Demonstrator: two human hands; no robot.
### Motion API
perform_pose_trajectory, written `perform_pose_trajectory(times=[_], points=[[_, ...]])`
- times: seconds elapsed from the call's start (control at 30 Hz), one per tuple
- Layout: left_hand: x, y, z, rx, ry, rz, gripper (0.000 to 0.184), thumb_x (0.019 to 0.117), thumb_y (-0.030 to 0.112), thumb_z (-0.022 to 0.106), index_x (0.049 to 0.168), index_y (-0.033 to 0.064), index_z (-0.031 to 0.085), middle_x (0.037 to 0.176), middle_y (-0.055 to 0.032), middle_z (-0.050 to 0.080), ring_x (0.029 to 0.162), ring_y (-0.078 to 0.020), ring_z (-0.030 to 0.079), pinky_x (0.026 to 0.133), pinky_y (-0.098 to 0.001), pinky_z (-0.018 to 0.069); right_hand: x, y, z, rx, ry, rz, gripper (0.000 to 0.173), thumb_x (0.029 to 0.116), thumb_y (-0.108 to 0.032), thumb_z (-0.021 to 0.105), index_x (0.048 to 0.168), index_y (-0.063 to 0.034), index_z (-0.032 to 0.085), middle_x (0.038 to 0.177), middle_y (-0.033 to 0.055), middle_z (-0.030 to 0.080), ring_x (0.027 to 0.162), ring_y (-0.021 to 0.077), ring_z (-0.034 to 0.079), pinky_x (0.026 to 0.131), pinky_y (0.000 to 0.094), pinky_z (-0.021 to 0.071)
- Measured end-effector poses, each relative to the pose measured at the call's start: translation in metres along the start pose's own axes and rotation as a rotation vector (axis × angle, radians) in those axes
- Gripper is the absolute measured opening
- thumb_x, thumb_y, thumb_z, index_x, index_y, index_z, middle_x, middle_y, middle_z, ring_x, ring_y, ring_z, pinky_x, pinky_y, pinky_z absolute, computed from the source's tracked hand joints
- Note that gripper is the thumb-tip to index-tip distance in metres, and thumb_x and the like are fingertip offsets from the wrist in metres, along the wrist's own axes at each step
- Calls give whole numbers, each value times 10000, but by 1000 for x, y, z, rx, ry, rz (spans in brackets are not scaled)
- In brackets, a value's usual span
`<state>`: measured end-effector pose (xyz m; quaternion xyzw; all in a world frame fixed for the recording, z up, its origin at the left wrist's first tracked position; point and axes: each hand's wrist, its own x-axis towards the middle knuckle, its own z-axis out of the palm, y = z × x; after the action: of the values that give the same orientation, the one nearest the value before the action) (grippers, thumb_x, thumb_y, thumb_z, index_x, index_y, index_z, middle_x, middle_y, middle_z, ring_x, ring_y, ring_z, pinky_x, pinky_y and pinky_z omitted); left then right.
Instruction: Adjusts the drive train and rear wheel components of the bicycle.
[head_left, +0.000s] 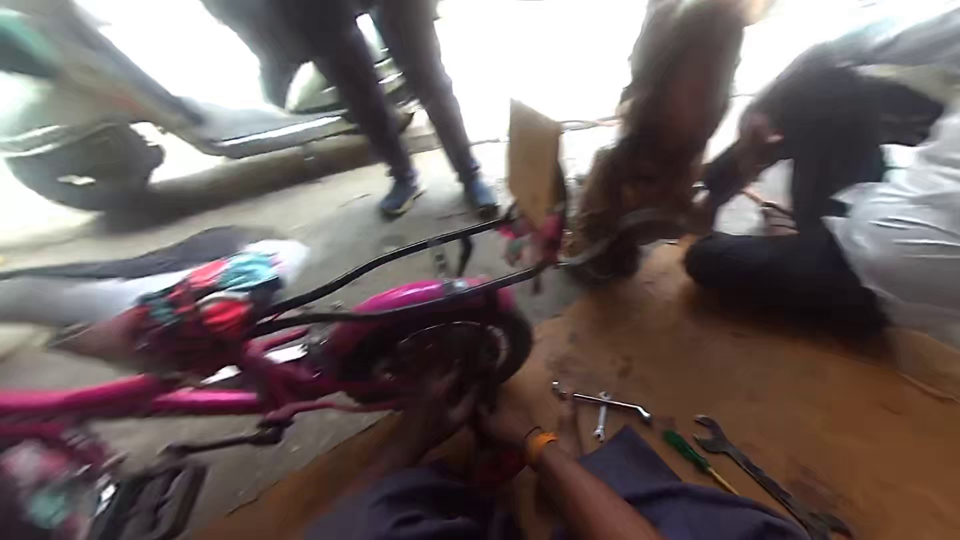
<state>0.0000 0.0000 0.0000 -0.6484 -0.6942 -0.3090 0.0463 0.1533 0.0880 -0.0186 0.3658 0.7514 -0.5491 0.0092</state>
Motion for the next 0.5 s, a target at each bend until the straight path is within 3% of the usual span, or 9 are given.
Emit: perform_pose_trajectory(times=[0.03,0.1,0.2,0.3,0.37,0.43,0.5], points=[[-2,-4,-4,37,-31,7,384,941,382,624,1091,57,763,1254,-145,709,1178,-302,672,1018,-541,524,2,1,2,86,102,-44,524,907,-264,704,1353,-10,599,1271,193,662,1202,294,631,1060,486,492],[0,-12,-12,89,-70,30,404,976,417,592,1165,93,744,1384,-111,649,1329,-299,575,1128,-557,420,2,-6,1,235,308,-189,454,886,-177,655,1298,11,625,1181,165,695,1113,235,668,995,422,533],[-5,-14,-13,83,-42,31,366,978,422,598,1147,132,744,1383,-73,650,1341,-271,558,1130,-556,398,-7,-27,-3,296,389,-403,397,938,-251,586,1216,20,666,1072,123,702,980,169,675,893,354,556],[-12,-15,-11,57,-54,35,394,982,449,589,1220,165,723,1401,-54,632,1378,-252,518,1151,-576,352,-4,-45,-5,305,362,-429,379,1003,-419,609,1070,-66,726,931,54,701,870,139,672,832,354,567],[-10,-13,-17,28,-119,8,476,966,488,604,1309,169,687,1428,-38,616,1390,-233,504,1166,-570,340,2,-53,-6,327,338,-423,407,1050,-421,503,987,-79,714,843,45,671,820,155,661,791,387,557],[-7,-13,-25,-19,-243,-8,568,967,507,608,1412,155,615,1472,-38,580,1414,-219,479,1190,-547,332,3,-56,-6,345,319,-383,504,1071,-449,392,986,-69,712,863,61,675,859,167,663,822,410,553],[-5,-14,-35,-9,-325,42,549,984,475,596,1423,146,596,1480,-34,569,1432,-205,454,1209,-522,313,4,-53,-5,441,269,-346,588,1085,-495,297,1038,-72,702,929,66,683,913,163,664,861,405,556]])
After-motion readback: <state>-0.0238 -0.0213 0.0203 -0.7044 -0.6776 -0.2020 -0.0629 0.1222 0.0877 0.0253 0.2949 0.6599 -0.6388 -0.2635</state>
